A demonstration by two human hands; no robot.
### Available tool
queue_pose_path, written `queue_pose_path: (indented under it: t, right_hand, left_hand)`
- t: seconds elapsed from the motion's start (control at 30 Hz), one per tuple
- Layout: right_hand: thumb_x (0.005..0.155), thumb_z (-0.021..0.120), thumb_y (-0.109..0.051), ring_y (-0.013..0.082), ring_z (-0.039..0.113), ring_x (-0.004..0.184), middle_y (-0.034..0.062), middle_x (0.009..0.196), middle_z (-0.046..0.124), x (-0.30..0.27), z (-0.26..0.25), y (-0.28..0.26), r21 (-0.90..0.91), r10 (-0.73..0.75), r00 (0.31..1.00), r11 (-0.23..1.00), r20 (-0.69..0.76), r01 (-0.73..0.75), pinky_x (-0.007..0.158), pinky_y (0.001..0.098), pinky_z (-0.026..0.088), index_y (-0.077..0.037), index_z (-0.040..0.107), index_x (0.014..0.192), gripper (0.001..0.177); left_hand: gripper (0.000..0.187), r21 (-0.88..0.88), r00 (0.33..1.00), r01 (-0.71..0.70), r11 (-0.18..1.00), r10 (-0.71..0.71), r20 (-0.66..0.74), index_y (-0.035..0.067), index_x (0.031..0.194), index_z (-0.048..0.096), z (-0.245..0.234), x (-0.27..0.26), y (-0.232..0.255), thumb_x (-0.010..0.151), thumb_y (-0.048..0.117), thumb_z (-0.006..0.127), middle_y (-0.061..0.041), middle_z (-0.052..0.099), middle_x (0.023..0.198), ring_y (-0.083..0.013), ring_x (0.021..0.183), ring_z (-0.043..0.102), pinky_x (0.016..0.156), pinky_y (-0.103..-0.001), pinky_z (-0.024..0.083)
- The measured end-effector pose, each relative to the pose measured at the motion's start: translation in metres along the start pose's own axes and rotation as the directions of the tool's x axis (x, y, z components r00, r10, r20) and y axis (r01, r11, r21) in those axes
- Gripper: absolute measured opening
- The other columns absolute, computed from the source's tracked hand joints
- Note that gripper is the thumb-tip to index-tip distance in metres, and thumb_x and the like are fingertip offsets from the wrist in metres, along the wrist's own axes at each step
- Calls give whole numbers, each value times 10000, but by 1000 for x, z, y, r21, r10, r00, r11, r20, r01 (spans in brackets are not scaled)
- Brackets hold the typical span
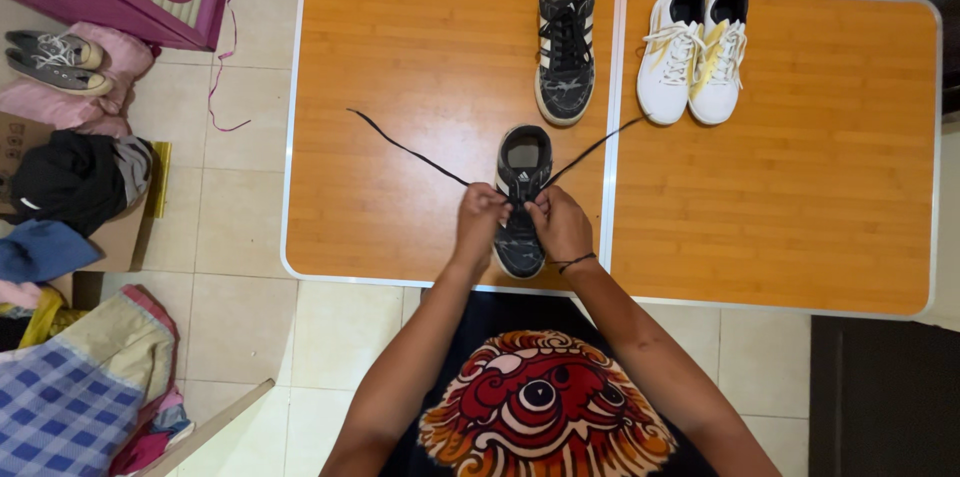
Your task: The person unties the laces of a black sneaker on a table, then proceeds to untie the laces of the matching black sneaker. The laces are removed and placed on the table.
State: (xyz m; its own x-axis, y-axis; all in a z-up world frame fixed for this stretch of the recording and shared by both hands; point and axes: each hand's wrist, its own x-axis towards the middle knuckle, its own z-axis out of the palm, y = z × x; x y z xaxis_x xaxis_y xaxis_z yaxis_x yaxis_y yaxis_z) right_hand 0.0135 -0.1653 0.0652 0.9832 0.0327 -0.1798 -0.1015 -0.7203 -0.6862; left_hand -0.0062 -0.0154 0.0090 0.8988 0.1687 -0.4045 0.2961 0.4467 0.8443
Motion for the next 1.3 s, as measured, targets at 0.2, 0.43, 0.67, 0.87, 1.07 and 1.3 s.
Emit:
queue_pose_path:
  t: [0.2,0.43,0.67,0.87,1.07,1.3]
  right_hand:
    - [902,749,-273,302,711,746,144,826,731,2,1,1,66,50,998,996,43,-53,680,399,549,-21,668,921,265]
    - [907,736,-287,312,717,765,152,837,733,6,-2,0,67,47,996,996,82,-52,693,408,556,-19,679,930,275]
    - [922,724,-322,314,703,775,121,841,731,2,-2,-2,15,42,996,999,76,-44,686,422,541,-53,675,913,273]
    - [927,711,-322,315,696,783,118,858,724,4,1,0,-12,69,994,998,90,-68,692,424,539,-57,662,911,270]
    - [934,706,-318,317,697,796,124,855,722,4,2,4,23,26,997,999,73,-27,707,417,542,-47,651,921,276]
    - [933,710,-303,318,697,794,135,865,719,9,5,11,26,29,996,999,79,-31,712,416,546,-40,649,919,271]
  left_hand:
    - [138,-275,979,194,942,-167,119,50,1066,499,-29,-14,-3,929,69,504,-45,617,776,-125,646,531,625,-268,437]
    - [243,479,820,290,829,-473,322,-1,1037,725,-43,11,24,1003,191,580,-130,711,802,-134,689,610,694,-256,483]
    - [381,-215,760,405,889,-196,620,27,1015,681,-73,-30,59,1021,384,549,-82,708,899,-185,946,676,1007,-362,481]
    - [470,-277,827,238,931,-45,561,60,1191,673,-85,-42,76,1059,478,503,41,589,707,-114,779,595,1213,-424,381]
    - [483,-486,918,274,830,-75,389,45,1130,703,-123,-57,68,1064,478,500,-28,596,691,-169,749,630,1123,-467,408]
    - [245,-780,995,38,624,-94,-26,92,994,638,-164,-60,61,983,304,516,-45,619,853,-125,678,547,934,-372,480]
